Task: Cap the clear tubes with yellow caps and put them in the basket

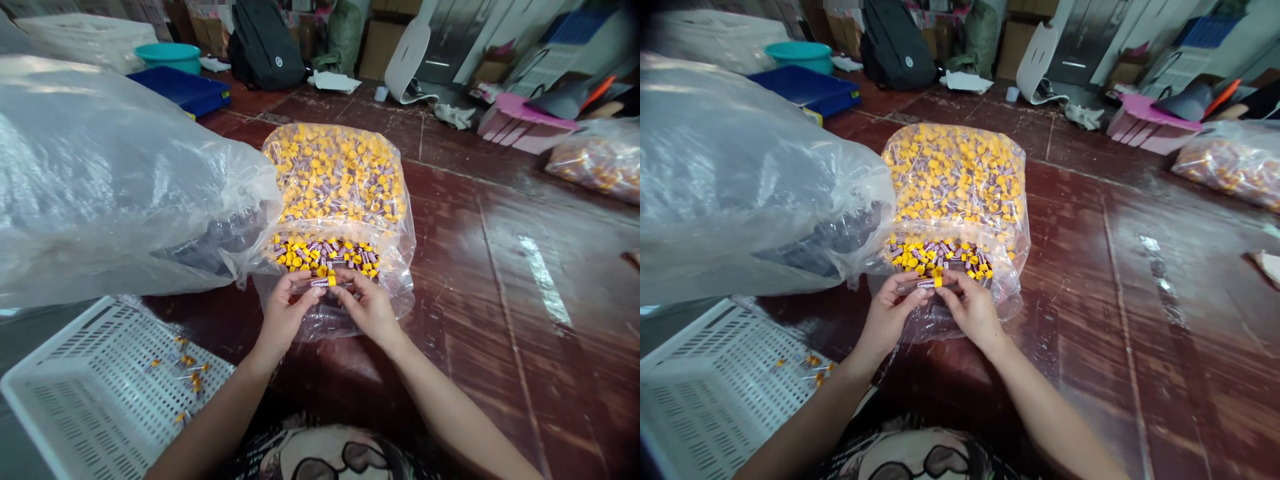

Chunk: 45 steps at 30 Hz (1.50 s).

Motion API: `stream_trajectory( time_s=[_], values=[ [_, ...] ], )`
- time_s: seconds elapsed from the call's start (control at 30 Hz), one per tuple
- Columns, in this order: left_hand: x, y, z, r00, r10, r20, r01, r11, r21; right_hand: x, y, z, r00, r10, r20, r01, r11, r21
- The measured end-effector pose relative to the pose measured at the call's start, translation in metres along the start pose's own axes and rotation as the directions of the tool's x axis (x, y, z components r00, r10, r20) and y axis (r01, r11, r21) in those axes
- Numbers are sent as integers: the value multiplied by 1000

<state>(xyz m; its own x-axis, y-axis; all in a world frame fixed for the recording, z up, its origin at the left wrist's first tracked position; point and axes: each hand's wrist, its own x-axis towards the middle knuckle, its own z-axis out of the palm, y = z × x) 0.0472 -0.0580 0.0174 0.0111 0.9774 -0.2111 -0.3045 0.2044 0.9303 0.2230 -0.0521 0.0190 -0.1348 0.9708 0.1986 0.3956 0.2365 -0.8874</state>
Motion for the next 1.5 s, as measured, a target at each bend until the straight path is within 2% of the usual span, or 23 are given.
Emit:
stream_trajectory(
  time_s=[0.1, 0.2, 0.3, 0.4, 0.47, 0.5, 0.53, 0.6, 0.63, 0.7, 0.77, 0.83, 0.87, 0.93, 1.0, 1.07, 1.13, 1.2, 1.23, 1.3, 1.37, 1.43, 1.5],
  values=[
    [-5, -2, -5, 987, 155, 35, -158, 936, 314, -6, -6, 4, 998, 37, 48, -39, 998, 42],
    [-9, -7, -7, 963, 270, 13, -249, 868, 430, -14, -14, 11, 996, 54, 77, -58, 997, 47],
    [-14, -7, -12, 949, 316, -10, -271, 829, 489, -17, -20, 17, 994, 27, 109, -31, 999, 33],
    [-27, 2, -34, 950, 311, 9, -251, 747, 616, -6, -20, 16, 949, -6, 315, -9, 999, 46],
    [-46, 6, -65, 925, 380, -16, -244, 623, 743, 12, -15, 8, 937, -27, 348, 35, 999, -18],
    [-59, 4, -87, 896, 440, -67, -209, 550, 809, 24, -10, 3, 956, -29, 290, 63, 992, -107],
    [-74, 0, -113, 853, 503, -137, -145, 481, 865, 36, -4, -3, 980, -24, 197, 71, 969, -235],
    [-105, -15, -170, 757, 553, -348, 129, 395, 909, 60, 9, -15, 999, 26, 31, -6, 857, -516],
    [-119, -25, -199, 742, 517, -427, 261, 364, 894, 70, 15, -20, 998, 66, -10, -57, 777, -627],
    [-140, -44, -243, 767, 389, -510, 447, 247, 860, 84, 25, -25, 988, 153, -21, -115, 641, -759],
    [-144, -53, -259, 755, 444, -483, 469, 149, 870, 88, 30, -26, 978, 211, -6, -133, 594, -793],
    [-129, -49, -240, 693, 648, -316, 341, 92, 936, 85, 32, -25, 975, 223, 2, -140, 621, -771],
    [-116, -42, -219, 649, 734, -200, 229, 62, 971, 81, 33, -24, 978, 209, 9, -132, 647, -751],
    [-84, -24, -165, 617, 786, 29, -23, -18, 1000, 72, 32, -22, 990, 141, 27, -83, 716, -694],
    [-50, -8, -108, 686, 689, 234, -242, -86, 966, 61, 30, -20, 998, 39, 44, -3, 786, -618],
    [-22, -1, -64, 771, 537, 343, -317, -143, 938, 48, 26, -18, 997, -49, 56, 72, 846, -529],
    [-3, -1, -41, 839, 417, 350, -323, -136, 937, 34, 20, -18, 993, -100, 62, 117, 895, -430],
    [7, -4, -35, 877, 384, 289, -314, 3, 949, 19, 14, -18, 991, -121, 61, 134, 937, -321],
    [9, -4, -36, 891, 389, 232, -309, 147, 940, 12, 10, -18, 991, -121, 59, 132, 955, -265],
    [6, -2, -40, 929, 365, 65, -269, 543, 795, 1, 3, -16, 993, -103, 53, 110, 981, -158],
    [-2, 4, -41, 969, 232, -82, -170, 874, 455, -6, -3, -11, 997, -74, 32, 76, 995, -64],
    [-12, 10, -36, 991, 61, -118, -49, 994, 99, -7, -9, -3, 998, -56, -6, 56, 998, 11],
    [-22, 13, -28, 995, -65, -75, 55, 991, -122, -6, -13, 5, 998, -51, -22, 52, 997, 58]
  ],
)
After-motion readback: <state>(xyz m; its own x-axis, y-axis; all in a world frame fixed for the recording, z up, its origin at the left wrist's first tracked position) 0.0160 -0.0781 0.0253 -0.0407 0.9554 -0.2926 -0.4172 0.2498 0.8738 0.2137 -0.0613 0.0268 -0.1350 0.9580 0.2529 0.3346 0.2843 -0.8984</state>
